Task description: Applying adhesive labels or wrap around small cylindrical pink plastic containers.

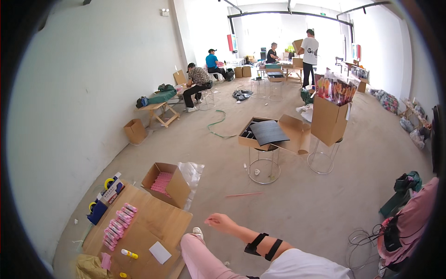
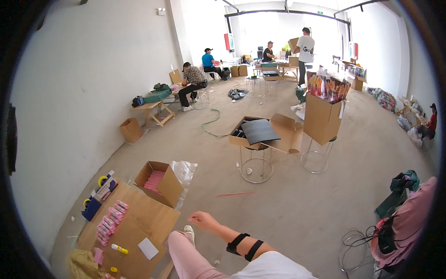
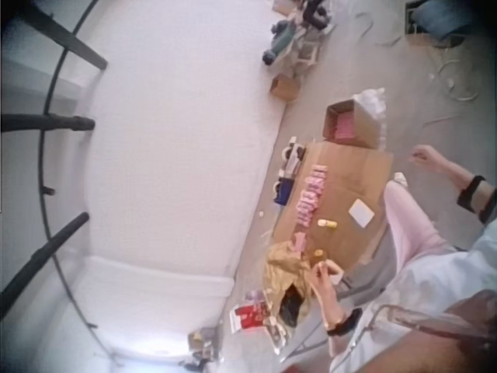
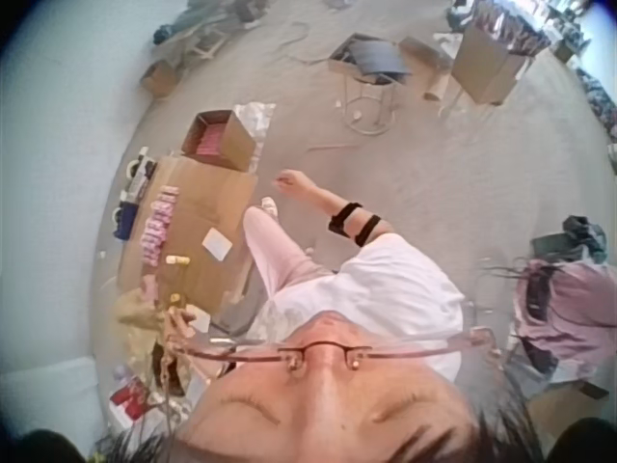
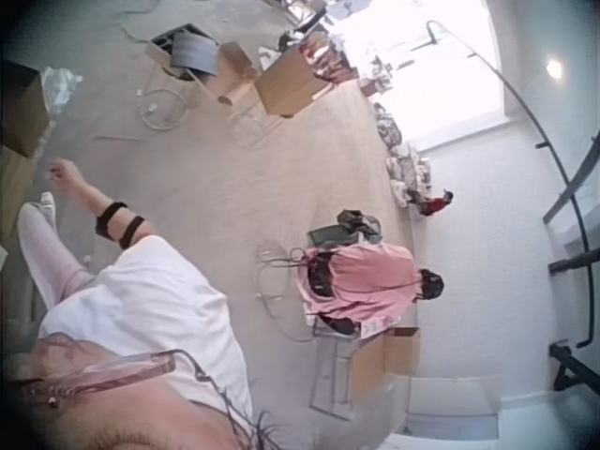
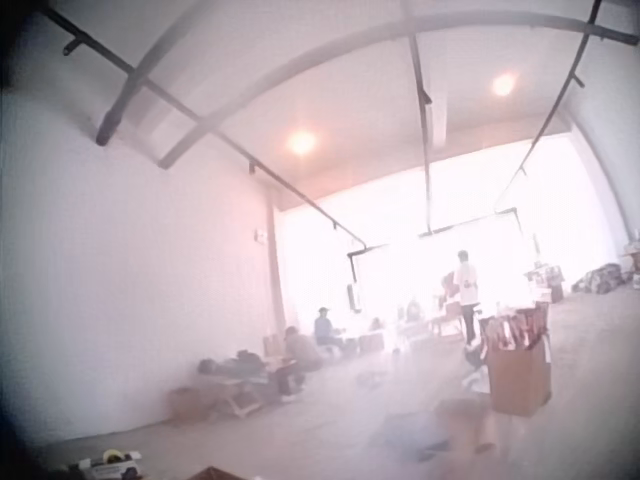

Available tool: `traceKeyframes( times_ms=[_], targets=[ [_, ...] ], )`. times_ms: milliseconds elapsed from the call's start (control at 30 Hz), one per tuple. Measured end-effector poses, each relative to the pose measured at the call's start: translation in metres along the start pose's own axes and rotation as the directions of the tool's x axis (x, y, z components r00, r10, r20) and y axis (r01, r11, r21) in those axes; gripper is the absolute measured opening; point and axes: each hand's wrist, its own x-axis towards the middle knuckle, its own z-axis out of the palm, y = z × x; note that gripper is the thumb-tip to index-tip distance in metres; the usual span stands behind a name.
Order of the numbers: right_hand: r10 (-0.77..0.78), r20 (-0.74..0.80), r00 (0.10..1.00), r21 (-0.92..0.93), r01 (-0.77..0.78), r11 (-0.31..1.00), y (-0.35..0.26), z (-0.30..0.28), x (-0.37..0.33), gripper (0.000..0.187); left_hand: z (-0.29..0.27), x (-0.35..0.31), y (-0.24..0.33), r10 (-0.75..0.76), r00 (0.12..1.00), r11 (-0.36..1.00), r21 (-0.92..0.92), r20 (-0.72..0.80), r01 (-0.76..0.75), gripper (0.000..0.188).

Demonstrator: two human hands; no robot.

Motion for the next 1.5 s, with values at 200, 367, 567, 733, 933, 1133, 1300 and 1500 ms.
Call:
traceKeyframes(
  times_ms=[200,367,567,733,933,1133,1300,1500],
  targets=[
    [0.153,-0.021,0.988,0.104,-0.150,0.983,0.004,-0.017,-0.023,0.020,-0.018,-0.003,0.016,0.220,0.975,0.964,0.160,-0.032,-0.212,0.017],
    [0.174,-0.013,0.985,-0.054,-0.174,0.983,-0.001,-0.006,-0.033,0.019,-0.030,-0.001,0.025,0.368,0.929,0.897,0.277,-0.036,-0.344,0.020],
    [0.027,0.012,1.000,-0.011,-0.027,1.000,0.000,0.009,-0.021,0.023,-0.022,-0.003,0.047,0.528,0.848,0.776,0.424,-0.034,-0.466,0.023],
    [0.052,0.051,0.997,-0.045,-0.050,0.998,-0.009,0.001,-0.020,0.018,-0.017,0.002,0.086,0.660,0.751,0.619,0.562,0.007,-0.549,0.027],
    [0.029,-0.058,0.998,-0.314,-0.046,0.948,0.029,-0.029,-0.053,0.022,-0.021,0.012,0.126,0.768,0.635,0.427,0.673,0.082,-0.604,0.031],
    [0.065,-0.042,0.997,-0.460,-0.077,0.884,0.019,-0.025,-0.065,0.019,-0.037,0.020,0.155,0.805,0.570,0.278,0.747,0.162,-0.604,0.036],
    [0.064,0.021,0.998,-0.554,-0.042,0.832,0.010,-0.030,-0.068,0.019,-0.029,-0.002,0.226,0.906,0.134,-0.150,0.600,0.402,-0.786,0.030],
    [0.116,0.041,0.992,-0.631,-0.065,0.773,0.004,-0.029,-0.070,0.018,-0.030,0.000,0.226,0.871,-0.250,-0.428,0.406,0.422,-0.808,0.028]
  ],
)
